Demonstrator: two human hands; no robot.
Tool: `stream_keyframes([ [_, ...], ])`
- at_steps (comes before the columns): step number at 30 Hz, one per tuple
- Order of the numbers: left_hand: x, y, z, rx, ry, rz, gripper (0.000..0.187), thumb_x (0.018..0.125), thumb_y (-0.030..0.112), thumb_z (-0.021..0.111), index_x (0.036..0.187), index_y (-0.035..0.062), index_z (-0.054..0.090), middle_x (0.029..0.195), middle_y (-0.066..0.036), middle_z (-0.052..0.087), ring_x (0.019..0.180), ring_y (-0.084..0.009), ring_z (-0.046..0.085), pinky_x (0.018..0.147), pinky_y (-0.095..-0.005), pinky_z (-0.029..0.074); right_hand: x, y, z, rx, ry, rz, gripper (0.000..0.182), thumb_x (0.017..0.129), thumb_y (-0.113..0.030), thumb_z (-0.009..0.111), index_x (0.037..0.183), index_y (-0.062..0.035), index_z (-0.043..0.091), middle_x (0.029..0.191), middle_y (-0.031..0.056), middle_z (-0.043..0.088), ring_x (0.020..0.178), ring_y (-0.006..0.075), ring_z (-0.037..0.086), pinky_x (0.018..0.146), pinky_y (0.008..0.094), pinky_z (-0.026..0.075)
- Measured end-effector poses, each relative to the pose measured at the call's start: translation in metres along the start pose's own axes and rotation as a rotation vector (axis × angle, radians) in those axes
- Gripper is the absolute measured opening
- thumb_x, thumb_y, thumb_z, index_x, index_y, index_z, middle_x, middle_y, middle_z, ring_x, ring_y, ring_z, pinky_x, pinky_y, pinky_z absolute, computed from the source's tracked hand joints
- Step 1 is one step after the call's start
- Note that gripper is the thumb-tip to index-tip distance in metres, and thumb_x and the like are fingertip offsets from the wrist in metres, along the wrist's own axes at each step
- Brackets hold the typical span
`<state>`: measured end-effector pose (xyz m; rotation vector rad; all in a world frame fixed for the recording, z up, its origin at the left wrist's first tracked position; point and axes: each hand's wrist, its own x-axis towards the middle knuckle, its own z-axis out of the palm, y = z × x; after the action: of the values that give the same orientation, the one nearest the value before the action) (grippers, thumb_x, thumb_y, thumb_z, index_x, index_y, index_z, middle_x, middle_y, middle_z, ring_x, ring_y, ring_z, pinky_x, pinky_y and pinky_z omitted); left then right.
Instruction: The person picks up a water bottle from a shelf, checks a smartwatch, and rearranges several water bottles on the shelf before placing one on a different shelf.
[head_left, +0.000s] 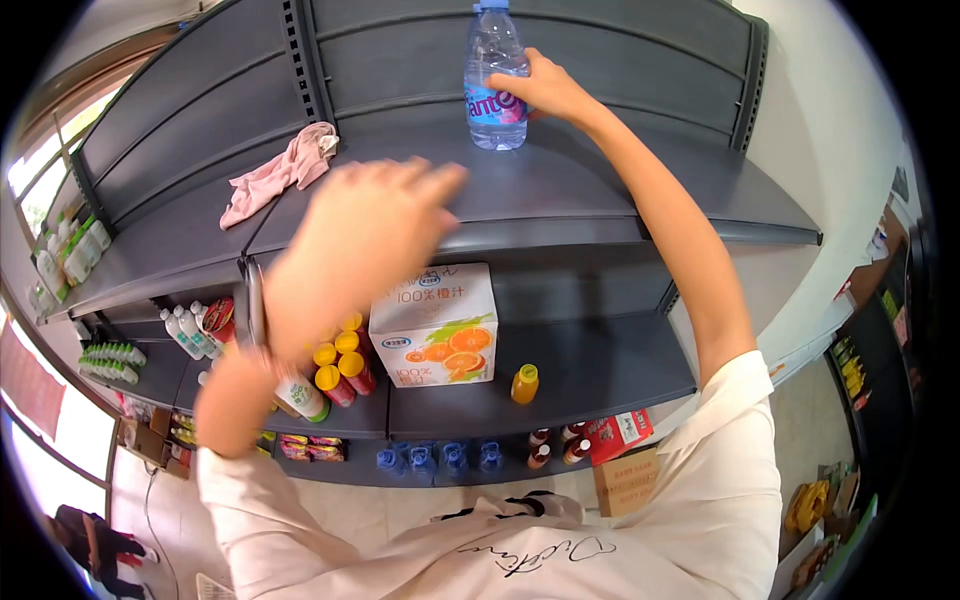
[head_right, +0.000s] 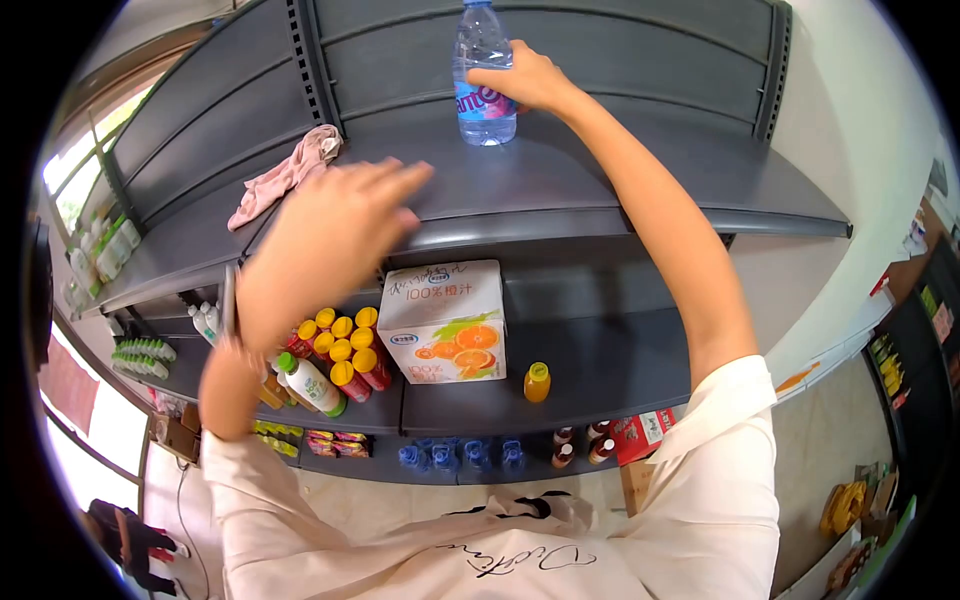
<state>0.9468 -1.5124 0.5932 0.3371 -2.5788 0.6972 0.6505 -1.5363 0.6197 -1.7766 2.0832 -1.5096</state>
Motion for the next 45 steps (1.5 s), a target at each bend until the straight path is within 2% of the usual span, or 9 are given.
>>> stream_keyframes([
  [5,-0.061,0.106,-0.002,-0.399,0.106,0.281,0.058,0.073,0.033,0.07,0.126,0.0157,0.053,0.121,-0.008,0.057,0.113,-0.0256,0.054,0.099,-0.0466,0.038,-0.002,0.005,0.002,0.04,0.039,-0.065,0.085,0.064,-0.049,0.072,0.125,0.0038,0.045,0.104,0.0186,0.063,0.089,0.0258,0.066,0.069,0.0343,0.057],
  [15,-0.094,0.158,0.106,-0.62,-0.238,0.456,0.059,0.084,0.043,0.06,0.133,0.0142,0.045,0.125,-0.012,0.055,0.118,-0.0293,0.049,0.102,-0.0471,0.035,0.012,0.017,0.01,-0.085,0.137,-0.101,0.089,0.067,-0.047,0.075,0.131,0.0049,0.039,0.091,0.0144,0.064,0.072,0.0205,0.065,0.06,0.0286,0.053],
  [21,-0.101,0.194,0.095,-0.813,-0.315,0.647,0.057,0.089,0.044,0.052,0.135,0.0115,0.043,0.125,-0.013,0.054,0.12,-0.0302,0.049,0.101,-0.0469,0.036,-0.045,0.005,-0.02,0.117,0.191,-0.165,0.097,0.072,-0.05,0.071,0.142,-0.0012,0.025,0.122,0.0208,0.053,0.107,0.0218,0.056,0.086,0.0342,0.047],
  [29,-0.12,0.351,0.079,-1.309,-0.39,0.732,0.047,0.09,0.032,0.055,0.129,0.0058,0.048,0.114,-0.015,0.058,0.104,-0.0298,0.055,0.091,-0.04,0.042,-0.42,0.007,-0.115,0.344,-0.019,-0.226,0.018,0.087,-0.008,0.06,0.105,-0.0022,0.061,0.107,0.0068,0.059,0.096,0.0148,0.057,0.082,0.028,0.046],
  [30,-0.127,0.381,0.075,-1.339,-0.421,0.762,0.046,0.09,0.031,0.055,0.129,0.0059,0.048,0.114,-0.015,0.059,0.103,-0.0307,0.055,0.091,-0.0406,0.042,-0.483,-0.009,-0.121,0.628,-0.071,0.183,0.014,0.087,-0.007,0.061,0.099,-0.0011,0.063,0.106,0.0079,0.061,0.098,0.0158,0.059,0.085,0.0286,0.046],
  [37,-0.156,0.552,0.051,-1.212,-0.775,1.095,0.047,0.091,0.035,0.052,0.127,0.0046,0.049,0.113,-0.019,0.059,0.104,-0.0362,0.056,0.089,-0.0442,0.043,-0.884,-0.011,-0.084,0.433,0.868,1.121,0.028,0.088,-0.014,0.061,0.113,-0.0025,0.056,0.107,0.0081,0.063,0.094,0.0152,0.061,0.084,0.0301,0.048],
  [40,-0.175,0.618,0.05,-1.08,-0.803,1.231,0.049,0.09,0.038,0.051,0.125,0.0039,0.05,0.112,-0.02,0.059,0.103,-0.0375,0.057,0.088,-0.0447,0.044,-0.979,-0.078,-0.084,0.229,0.783,1.453,0.028,0.083,-0.013,0.064,0.109,-0.0038,0.059,0.097,0.0092,0.066,0.086,0.0153,0.063,0.075,0.0292,0.049],
  [42,-0.183,0.665,0.036,-1.039,-0.842,1.329,0.049,0.09,0.038,0.052,0.126,0.0043,0.05,0.113,-0.02,0.059,0.104,-0.0368,0.056,0.089,-0.0444,0.044,-1.013,-0.117,-0.105,0.138,0.228,1.82,0.026,0.082,-0.011,0.063,0.107,-0.0046,0.06,0.091,0.0064,0.064,0.08,0.0134,0.06,0.069,0.0291,0.048],
  [45,-0.201,0.731,0.011,-0.965,-0.713,1.463,0.05,0.09,0.038,0.052,0.127,0.0041,0.048,0.117,-0.019,0.058,0.107,-0.0353,0.055,0.091,-0.044,0.043,-1.089,-0.13,-0.07,0.416,0.38,1.54,0.029,0.078,-0.009,0.063,0.107,-0.0092,0.061,0.086,0.0087,0.067,0.078,0.0134,0.061,0.068,0.0301,0.048],
])
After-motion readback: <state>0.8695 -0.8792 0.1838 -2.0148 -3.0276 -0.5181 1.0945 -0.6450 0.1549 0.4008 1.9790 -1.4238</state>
